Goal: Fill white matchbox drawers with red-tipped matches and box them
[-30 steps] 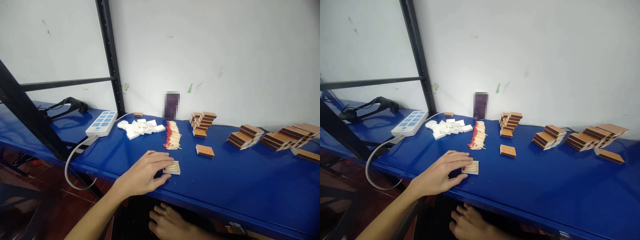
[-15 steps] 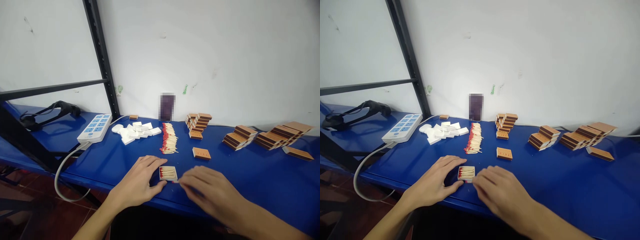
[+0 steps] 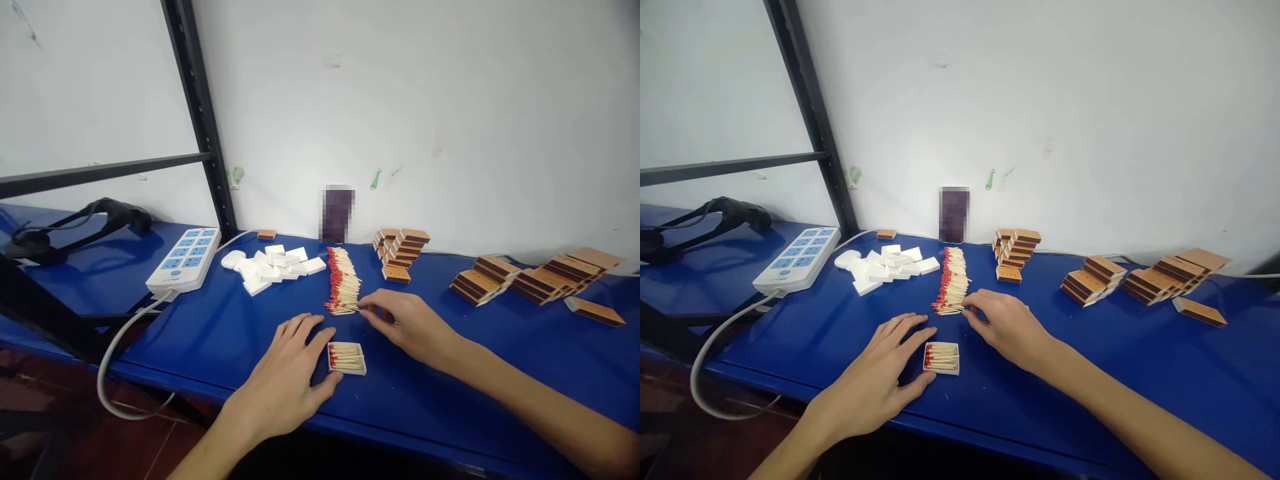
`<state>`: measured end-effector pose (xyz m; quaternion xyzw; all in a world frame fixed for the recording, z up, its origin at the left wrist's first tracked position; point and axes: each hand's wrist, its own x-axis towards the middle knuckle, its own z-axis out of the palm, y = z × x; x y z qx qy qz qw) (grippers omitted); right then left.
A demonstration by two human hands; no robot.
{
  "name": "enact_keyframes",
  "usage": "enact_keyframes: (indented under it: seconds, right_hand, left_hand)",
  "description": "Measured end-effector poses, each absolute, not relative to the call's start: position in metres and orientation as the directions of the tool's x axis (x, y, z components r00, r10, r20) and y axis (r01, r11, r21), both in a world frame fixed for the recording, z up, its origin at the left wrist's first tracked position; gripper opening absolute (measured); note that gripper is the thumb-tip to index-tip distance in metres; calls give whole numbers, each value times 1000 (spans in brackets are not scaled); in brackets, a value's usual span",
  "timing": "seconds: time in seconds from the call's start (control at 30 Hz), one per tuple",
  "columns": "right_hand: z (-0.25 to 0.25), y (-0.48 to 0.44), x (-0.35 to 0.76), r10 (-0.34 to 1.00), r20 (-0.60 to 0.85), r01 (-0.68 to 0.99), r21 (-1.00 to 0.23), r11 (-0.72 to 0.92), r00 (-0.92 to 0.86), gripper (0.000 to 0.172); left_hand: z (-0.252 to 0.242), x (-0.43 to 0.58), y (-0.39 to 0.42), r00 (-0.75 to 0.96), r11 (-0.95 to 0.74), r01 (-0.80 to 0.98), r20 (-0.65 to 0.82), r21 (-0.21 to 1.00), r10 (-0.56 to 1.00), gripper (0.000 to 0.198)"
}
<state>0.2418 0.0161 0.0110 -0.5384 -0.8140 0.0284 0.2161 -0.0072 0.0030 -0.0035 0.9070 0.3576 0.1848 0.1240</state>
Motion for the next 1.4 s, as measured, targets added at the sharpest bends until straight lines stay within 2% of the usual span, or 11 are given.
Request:
enact_keyframes:
  seconds: [0.13,0.43,0.67,0.9,1.03,1.27,1.4]
  right_hand:
    - [12,30,238,914,211,878,-268,396,-348,17]
    - [11,39,241,952,113,897,-318,307,-285,15]
    - [13,45,245,904,82,857,-293,424,-419,20]
    - [11,50,245,884,67,833,-308,460,-463,11]
    - [17,49,249,865,35,820,-300,487,-501,12]
    - [33,26,250,865,-24,800,-394,453,-502,14]
    - [37,12,243,838,-85,774,-443,453,-539,13]
  left_hand:
    - [-3,-6,4,688,-711,626,202,320,697,48]
    - [0,-9,8,707,-706,614,152,352,691,44]
    - [-1,-8,8,712,-716,595,175,365,680,44]
    - [0,-7,6,709,-712,595,174,374,683,42]
    - [1,-7,3,707,-715,595,184,366,682,41]
    - [-1,-6,3,699,-712,602,192,362,688,43]
    - [-1,-5,3,692,-712,600,211,363,691,36]
